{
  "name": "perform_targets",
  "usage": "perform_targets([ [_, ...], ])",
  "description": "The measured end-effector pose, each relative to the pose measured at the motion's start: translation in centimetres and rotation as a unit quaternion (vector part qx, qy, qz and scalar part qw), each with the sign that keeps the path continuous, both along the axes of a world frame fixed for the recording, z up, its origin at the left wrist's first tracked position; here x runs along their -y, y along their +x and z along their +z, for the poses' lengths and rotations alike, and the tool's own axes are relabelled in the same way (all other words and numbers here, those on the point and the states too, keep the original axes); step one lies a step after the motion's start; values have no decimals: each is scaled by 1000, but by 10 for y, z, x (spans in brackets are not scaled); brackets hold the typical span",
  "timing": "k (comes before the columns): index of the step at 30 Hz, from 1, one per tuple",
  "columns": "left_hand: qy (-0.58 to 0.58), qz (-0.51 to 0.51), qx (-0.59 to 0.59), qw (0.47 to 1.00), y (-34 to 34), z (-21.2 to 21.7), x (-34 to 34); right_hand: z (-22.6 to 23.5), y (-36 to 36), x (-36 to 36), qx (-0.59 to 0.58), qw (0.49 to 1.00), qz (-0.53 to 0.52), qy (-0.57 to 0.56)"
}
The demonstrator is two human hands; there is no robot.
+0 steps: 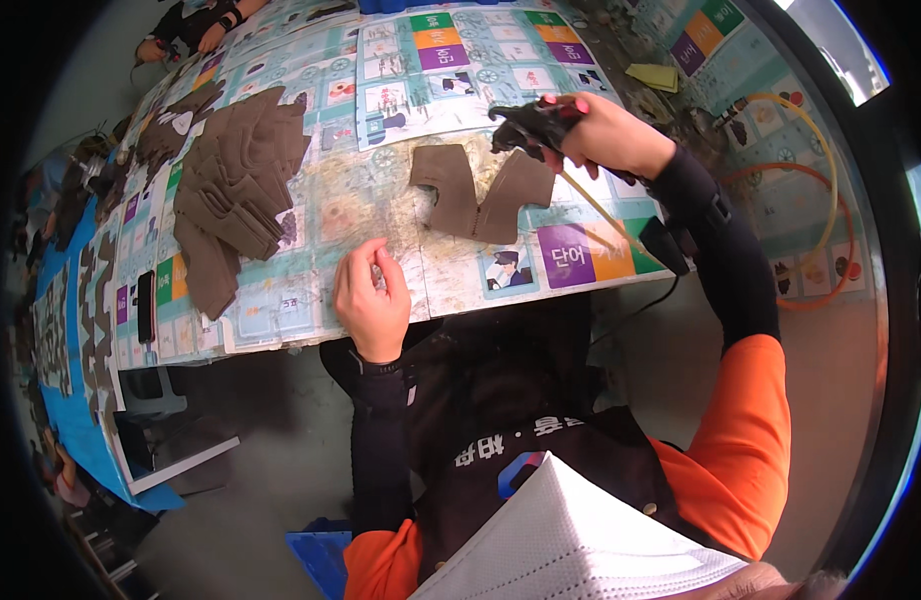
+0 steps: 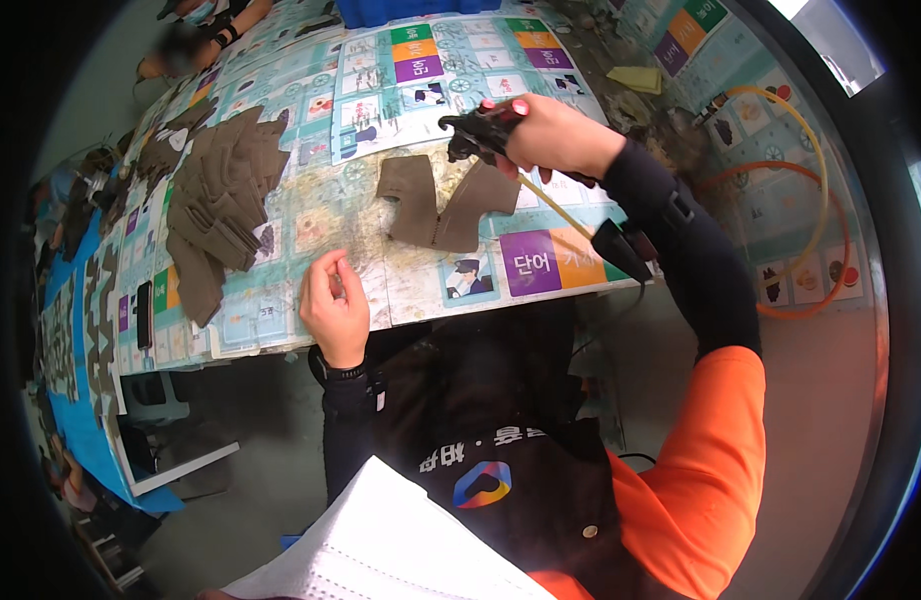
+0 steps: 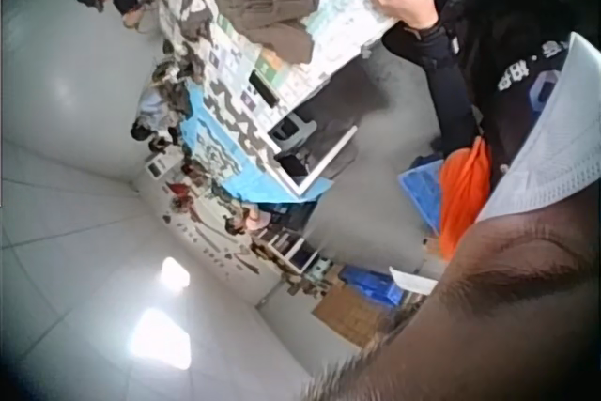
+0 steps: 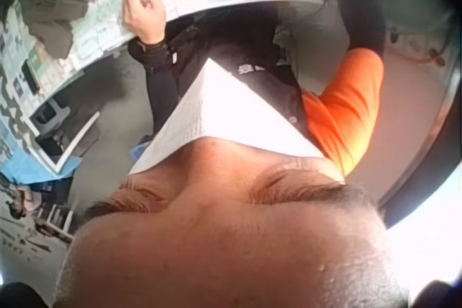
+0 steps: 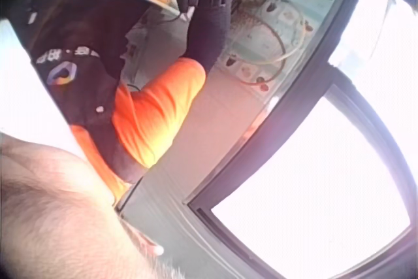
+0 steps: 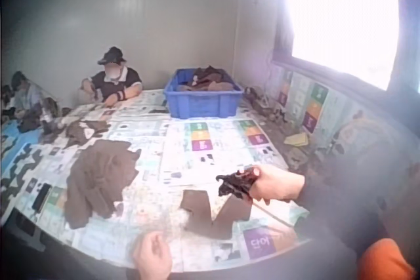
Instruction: Apply adhesive to shoe upper components using a spray gun at a factory workstation.
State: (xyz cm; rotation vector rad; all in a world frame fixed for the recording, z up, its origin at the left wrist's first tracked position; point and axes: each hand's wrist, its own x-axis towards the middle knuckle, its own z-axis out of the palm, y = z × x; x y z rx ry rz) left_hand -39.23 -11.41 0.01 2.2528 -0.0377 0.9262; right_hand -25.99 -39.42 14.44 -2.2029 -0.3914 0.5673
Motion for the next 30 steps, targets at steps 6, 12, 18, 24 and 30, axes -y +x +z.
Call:
perform_targets([
  [6,-36,-2,-19,999,0,-2,-2,-10,25,-23,7,998,-32,-58],
  [12,-51,-7,-23,998,0,-4,-3,-12,26,-29,18,996,-40,-81],
  [18,-63,-11,-19,998,1,-6,-4,-14,23,-31,1,996,-47,-72],
  [24,-69,-18,-23,997,2,-7,-4,-14,24,-31,27,996,-44,-70],
  [30,-58,-20,-4,998,2,-9,-5,-15,19,-29,26,997,-43,-66],
])
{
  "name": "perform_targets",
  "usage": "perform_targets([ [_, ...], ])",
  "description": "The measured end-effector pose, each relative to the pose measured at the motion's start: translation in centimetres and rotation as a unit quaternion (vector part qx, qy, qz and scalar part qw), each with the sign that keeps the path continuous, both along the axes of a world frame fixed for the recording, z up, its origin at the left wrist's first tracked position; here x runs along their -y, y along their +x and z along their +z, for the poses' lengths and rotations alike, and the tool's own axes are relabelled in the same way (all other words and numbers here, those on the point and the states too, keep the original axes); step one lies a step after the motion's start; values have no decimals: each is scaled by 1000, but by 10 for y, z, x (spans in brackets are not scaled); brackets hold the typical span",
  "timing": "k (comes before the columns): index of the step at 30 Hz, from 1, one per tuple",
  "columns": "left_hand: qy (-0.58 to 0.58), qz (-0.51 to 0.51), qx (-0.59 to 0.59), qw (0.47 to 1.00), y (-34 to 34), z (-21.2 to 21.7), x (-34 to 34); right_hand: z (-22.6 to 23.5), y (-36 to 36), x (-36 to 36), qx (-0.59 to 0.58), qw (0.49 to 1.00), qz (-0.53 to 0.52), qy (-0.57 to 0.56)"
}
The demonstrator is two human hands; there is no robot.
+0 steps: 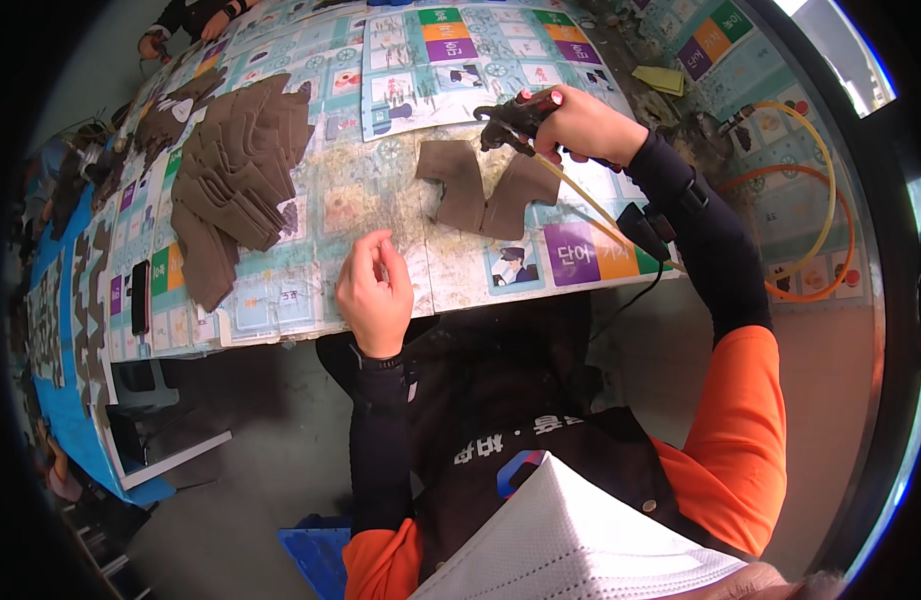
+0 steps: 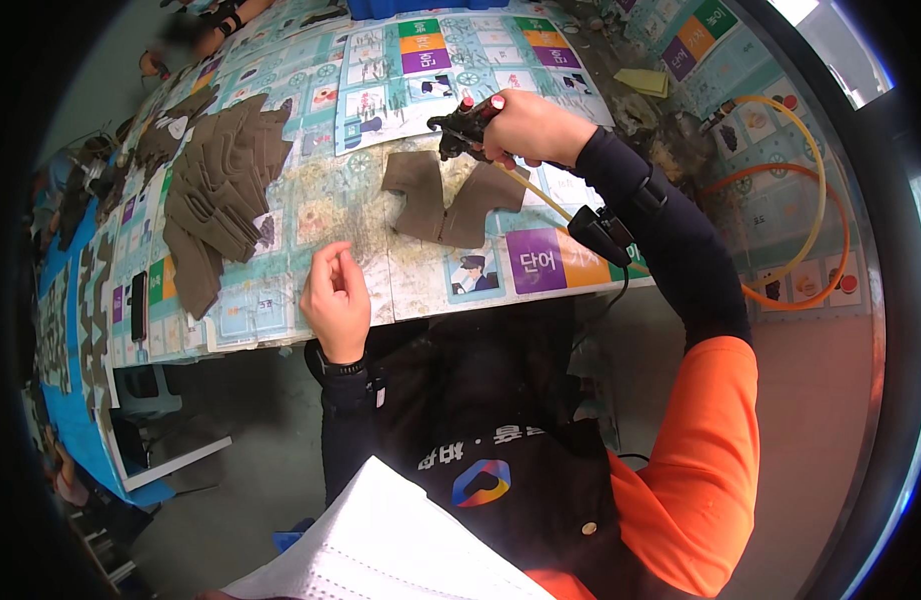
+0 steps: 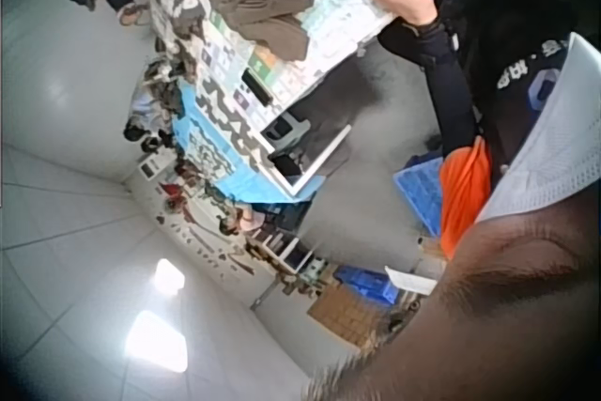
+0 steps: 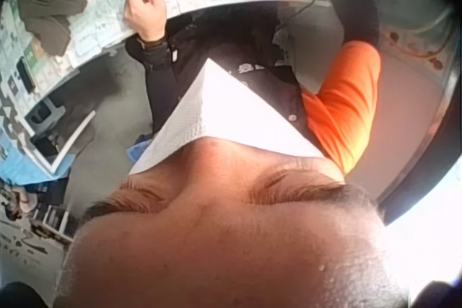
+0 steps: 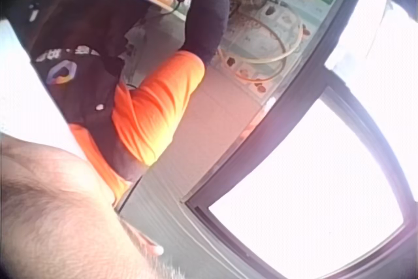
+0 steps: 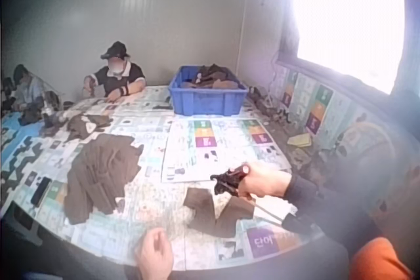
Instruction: Apply adhesive to shoe upper components using a spray gun at a factory workstation.
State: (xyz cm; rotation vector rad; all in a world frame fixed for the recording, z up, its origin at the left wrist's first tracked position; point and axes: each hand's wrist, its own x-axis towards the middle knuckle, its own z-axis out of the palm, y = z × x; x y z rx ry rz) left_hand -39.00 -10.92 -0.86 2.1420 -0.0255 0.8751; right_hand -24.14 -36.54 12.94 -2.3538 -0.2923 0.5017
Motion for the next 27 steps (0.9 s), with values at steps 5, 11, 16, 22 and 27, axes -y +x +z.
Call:
perform_targets([
  [5,-20,-3,-39,999,-1,1,1,0,-5,2,6,999,23,24],
  [11,-24,-1,-36,999,-1,1,1,-2,-10,3,-4,999,32,23],
  [16,-18,9,-33,999,-1,0,1,1,-15,5,-4,996,84,1],
  [22,-2,7,1,1000,2,-3,1,6,-29,5,-29,999,27,-37],
  [27,-24,7,-36,999,0,-4,0,2,-32,9,34,987,120,-101],
])
